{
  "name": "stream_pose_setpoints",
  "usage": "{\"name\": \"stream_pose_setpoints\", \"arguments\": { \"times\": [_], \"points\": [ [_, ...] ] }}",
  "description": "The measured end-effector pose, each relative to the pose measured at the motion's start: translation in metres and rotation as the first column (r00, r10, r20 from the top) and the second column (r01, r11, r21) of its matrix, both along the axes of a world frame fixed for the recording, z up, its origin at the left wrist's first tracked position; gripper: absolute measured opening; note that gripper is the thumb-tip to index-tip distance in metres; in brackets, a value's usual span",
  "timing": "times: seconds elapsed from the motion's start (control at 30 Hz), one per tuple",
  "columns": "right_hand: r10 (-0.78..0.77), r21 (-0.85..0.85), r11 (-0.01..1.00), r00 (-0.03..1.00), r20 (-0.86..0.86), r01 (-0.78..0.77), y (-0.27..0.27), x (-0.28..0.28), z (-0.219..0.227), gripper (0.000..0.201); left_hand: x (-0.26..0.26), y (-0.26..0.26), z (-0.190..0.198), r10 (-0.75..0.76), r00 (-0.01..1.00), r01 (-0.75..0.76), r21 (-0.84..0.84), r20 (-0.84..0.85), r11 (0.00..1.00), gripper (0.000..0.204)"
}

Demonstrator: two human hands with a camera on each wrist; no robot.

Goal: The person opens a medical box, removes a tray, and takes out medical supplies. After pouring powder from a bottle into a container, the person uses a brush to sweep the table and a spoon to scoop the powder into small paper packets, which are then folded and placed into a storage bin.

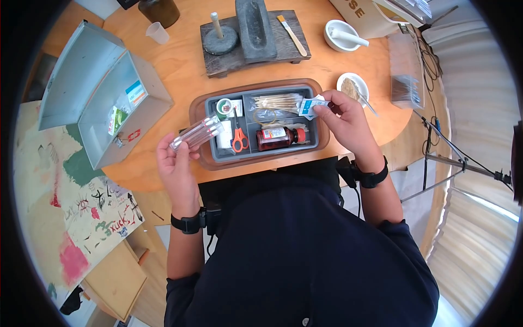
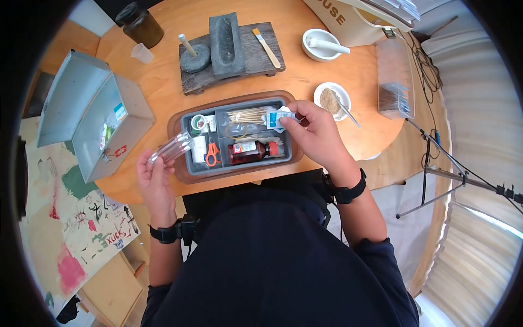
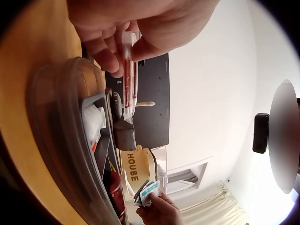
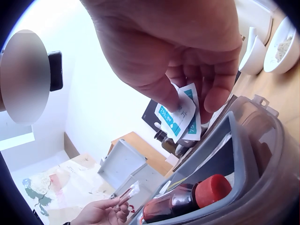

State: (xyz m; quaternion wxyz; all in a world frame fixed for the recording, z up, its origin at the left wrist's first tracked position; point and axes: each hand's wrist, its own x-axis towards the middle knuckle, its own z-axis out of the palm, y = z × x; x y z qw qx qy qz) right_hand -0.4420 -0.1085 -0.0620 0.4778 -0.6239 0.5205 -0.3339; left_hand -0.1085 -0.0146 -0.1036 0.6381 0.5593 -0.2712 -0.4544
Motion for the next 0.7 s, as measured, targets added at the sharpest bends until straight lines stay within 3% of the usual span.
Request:
{"name": "stream_pose_setpoints", "arguments": {
  "times": [0.7],
  "points": [
    [-0.013,-0.081,0.997,0.993,-0.116,0.004,0.0012,-0.0027,0.0007,0.015,-0.0022,-0.0036,0.0046,-0.031,0.999,0.031,-0.01,0.003,0.999,0.032]
  ]
}}
